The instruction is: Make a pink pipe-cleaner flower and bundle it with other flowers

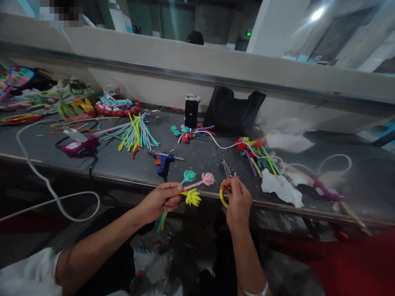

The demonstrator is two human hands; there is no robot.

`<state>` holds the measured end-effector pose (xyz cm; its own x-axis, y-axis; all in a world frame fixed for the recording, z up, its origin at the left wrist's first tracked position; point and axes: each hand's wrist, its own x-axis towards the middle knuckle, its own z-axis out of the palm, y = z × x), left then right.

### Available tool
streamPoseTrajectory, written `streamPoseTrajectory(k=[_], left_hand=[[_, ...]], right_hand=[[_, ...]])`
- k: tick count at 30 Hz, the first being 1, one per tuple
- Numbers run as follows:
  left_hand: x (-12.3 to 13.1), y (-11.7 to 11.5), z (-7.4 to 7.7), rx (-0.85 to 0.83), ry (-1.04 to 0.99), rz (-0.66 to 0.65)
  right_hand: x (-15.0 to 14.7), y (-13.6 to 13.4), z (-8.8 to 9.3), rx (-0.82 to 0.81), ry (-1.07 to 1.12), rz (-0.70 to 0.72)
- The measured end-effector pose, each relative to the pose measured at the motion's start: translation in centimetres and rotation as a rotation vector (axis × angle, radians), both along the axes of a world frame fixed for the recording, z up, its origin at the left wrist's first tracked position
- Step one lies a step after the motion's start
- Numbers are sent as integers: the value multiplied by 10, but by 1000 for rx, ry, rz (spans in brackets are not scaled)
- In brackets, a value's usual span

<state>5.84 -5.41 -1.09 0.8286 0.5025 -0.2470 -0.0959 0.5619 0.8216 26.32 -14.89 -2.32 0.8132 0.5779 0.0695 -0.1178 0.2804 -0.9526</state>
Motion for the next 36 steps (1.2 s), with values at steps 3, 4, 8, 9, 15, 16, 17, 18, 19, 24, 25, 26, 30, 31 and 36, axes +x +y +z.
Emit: streamPoseTrajectory(k=[3, 4, 8, 9, 15, 16, 17, 18, 19, 24, 25, 26, 30, 31, 36], left_hand=[[2, 0, 2, -117, -86, -8], [2, -1, 3, -146, -107, -6], [1, -8, 7, -192, -155, 19], [-1, -10, 8, -198, -156, 25], [-26, -29, 12, -265, -163, 121], [-31, -32, 13, -260, -166, 152], [-37, -36, 14, -247, -166, 181], [-42, -39, 15, -229, -164, 203], [-46, -42, 17, -209, -161, 223], [-55, -63, 22, -107, -143, 271], [-55, -69, 23, -86, -145, 272], [-55, -75, 24, -67, -150, 270], [-53, -104, 32, -33, -173, 236], [-53, -113, 35, -31, -174, 222], [-60, -155, 47, -14, -108, 177]], right_hand=[[-25, 1, 3, -38, 57, 274], [-34, 0, 5, -23, 79, 380], [-66, -1, 9, -92, 37, 780], [-71, -2, 10, -151, 1, 823], [-72, -26, 1, -301, 13, 659], [-70, -37, -4, -299, 29, 623], [-68, -48, -11, -300, 36, 591], [-67, -60, -20, -307, 40, 547], [-66, -73, -29, -358, 4, 484], [-85, -123, -71, -571, -399, 409], [-91, -129, -73, -559, -435, 410], [-98, -133, -72, -540, -448, 408], [-122, -138, -46, -399, -238, 411], [-128, -138, -36, -353, -188, 421], [-154, -141, 8, -123, -222, 398]])
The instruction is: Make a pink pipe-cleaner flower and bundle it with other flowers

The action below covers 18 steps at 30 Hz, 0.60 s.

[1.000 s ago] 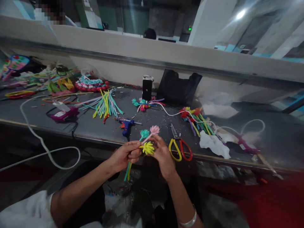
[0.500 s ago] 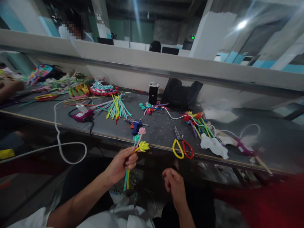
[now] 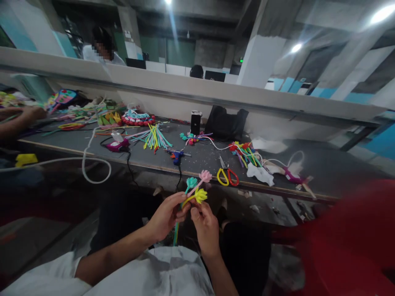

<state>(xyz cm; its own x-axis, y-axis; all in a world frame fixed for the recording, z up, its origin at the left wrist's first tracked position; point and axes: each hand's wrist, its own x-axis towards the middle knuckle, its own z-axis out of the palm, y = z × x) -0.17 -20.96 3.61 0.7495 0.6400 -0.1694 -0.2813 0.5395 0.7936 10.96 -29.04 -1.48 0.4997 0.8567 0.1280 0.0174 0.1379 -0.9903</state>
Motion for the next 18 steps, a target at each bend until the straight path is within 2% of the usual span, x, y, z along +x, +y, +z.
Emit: streamPoseTrajectory(k=[4, 10, 15, 18], left_hand=[[-11, -24, 3, 100, 88, 2], [-23, -37, 1, 237, 132, -50], [-26, -40, 4, 137, 80, -230], [-26, -38, 6, 102, 80, -282]], right_hand=[[-19, -10, 17, 41, 5, -24], [-34, -24, 24, 74, 231, -29], [-36, -28, 29, 62, 365, -46], [-36, -26, 33, 61, 459, -32]])
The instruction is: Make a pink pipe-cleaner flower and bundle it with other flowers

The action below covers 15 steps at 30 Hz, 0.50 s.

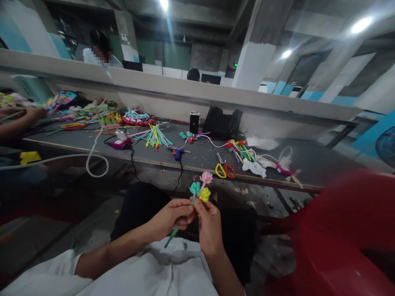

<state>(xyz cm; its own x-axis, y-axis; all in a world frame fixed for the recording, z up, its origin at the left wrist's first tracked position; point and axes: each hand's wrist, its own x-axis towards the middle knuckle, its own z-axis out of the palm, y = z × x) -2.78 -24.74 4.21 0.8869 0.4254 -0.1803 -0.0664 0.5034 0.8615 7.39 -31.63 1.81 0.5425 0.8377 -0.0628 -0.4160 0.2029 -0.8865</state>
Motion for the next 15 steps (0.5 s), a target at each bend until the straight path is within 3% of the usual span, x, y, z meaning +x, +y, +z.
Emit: streamPoseTrajectory(k=[9, 15], left_hand=[[-15, 23, -13, 77, 89, -126], [-44, 36, -36, 51, 128, -130]], right_hand=[[14, 29, -6, -6, -39, -181], [17, 53, -12, -8, -78, -216]])
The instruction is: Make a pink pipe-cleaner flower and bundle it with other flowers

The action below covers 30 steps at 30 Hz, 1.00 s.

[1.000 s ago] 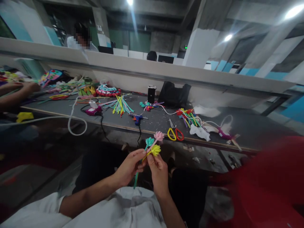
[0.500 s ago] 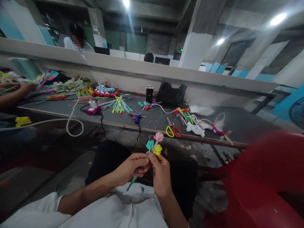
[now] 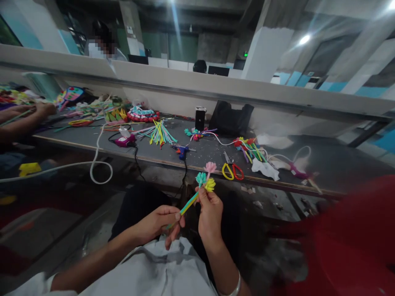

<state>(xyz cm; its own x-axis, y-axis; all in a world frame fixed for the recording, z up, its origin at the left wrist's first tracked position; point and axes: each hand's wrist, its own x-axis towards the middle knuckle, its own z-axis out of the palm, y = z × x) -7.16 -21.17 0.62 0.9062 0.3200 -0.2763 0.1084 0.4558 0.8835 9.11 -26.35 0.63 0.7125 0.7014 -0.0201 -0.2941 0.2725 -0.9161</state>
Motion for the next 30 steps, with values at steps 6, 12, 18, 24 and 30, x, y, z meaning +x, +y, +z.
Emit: streamPoseTrajectory(k=[6, 12, 18, 24, 30], left_hand=[[-8, 29, -7, 514, 147, 387], [33, 32, 12, 754, 2, 462], [55, 32, 5, 649, 7, 400], [51, 58, 7, -178, -114, 157], [47, 84, 10, -423, -241, 62]], right_hand=[[6, 16, -1, -42, -22, -90], [1, 27, -1, -107, -101, -63], [1, 36, -2, -127, -71, -3], [4, 53, 2, -133, 64, 68], [4, 75, 7, -116, 203, 190]])
